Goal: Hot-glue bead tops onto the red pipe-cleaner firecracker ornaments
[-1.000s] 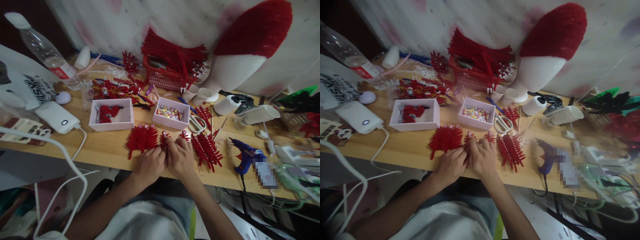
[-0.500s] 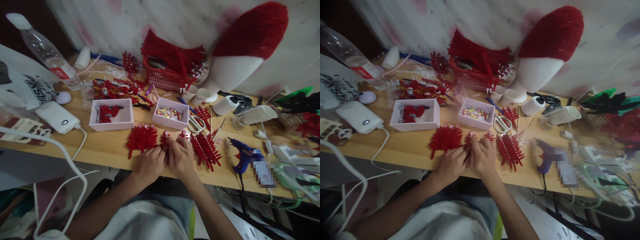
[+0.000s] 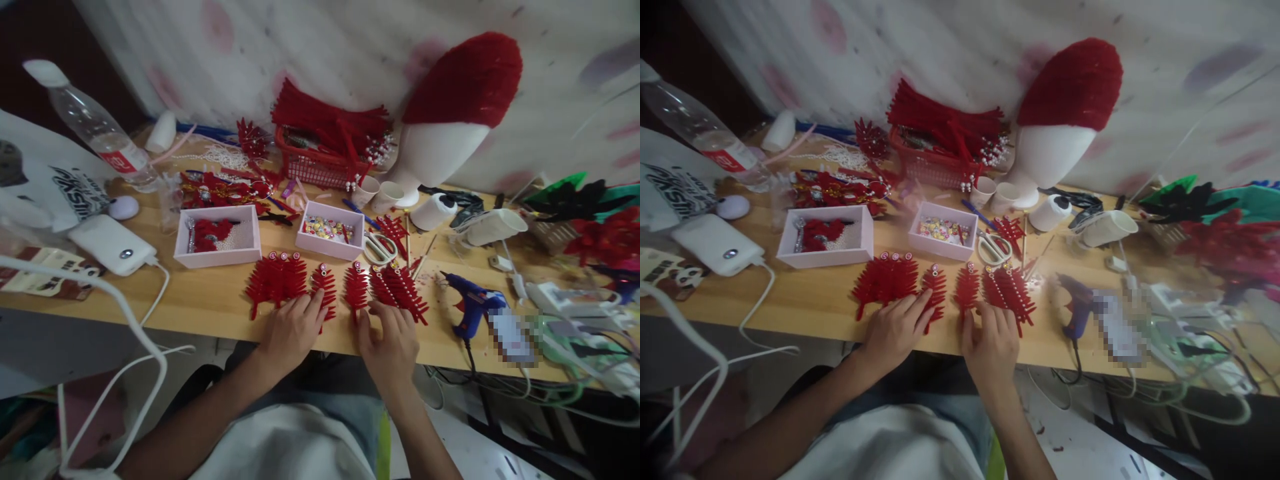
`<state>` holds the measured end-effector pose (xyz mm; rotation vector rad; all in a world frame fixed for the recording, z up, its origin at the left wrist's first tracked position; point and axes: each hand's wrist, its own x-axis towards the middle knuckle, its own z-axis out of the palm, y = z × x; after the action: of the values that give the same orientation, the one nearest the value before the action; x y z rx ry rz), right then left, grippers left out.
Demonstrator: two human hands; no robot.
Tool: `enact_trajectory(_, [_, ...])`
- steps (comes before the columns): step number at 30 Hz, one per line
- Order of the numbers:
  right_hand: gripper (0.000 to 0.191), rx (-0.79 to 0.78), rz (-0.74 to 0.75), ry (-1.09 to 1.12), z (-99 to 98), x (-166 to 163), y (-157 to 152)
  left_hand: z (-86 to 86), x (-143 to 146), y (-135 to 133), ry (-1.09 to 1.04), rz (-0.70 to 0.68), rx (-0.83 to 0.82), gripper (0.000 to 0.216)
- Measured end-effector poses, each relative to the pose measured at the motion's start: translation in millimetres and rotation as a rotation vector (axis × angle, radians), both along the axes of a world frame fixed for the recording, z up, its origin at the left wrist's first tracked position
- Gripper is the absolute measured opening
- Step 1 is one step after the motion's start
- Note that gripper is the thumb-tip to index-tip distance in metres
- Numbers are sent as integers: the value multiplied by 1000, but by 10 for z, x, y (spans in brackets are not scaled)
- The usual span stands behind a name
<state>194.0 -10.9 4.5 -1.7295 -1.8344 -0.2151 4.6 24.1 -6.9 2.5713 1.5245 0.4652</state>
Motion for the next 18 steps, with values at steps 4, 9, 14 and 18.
enact_trajectory(4, [21, -122, -148, -137, -32, -32, -83, 81, -49, -135, -10, 34, -1, 34])
enact_trajectory(9, [24, -192, -186, -216, -36, -160, -59, 131, -35, -256, 29, 58, -58, 38])
enact_trajectory(14, [21, -163, -242, -229, -14, -221, -90, 108, 87, -201, 45, 49, -95, 37])
enact_trajectory(18, [22, -172, -267, -226, -40, -198, -167, 84, 226, -128, 7, 19, -110, 34])
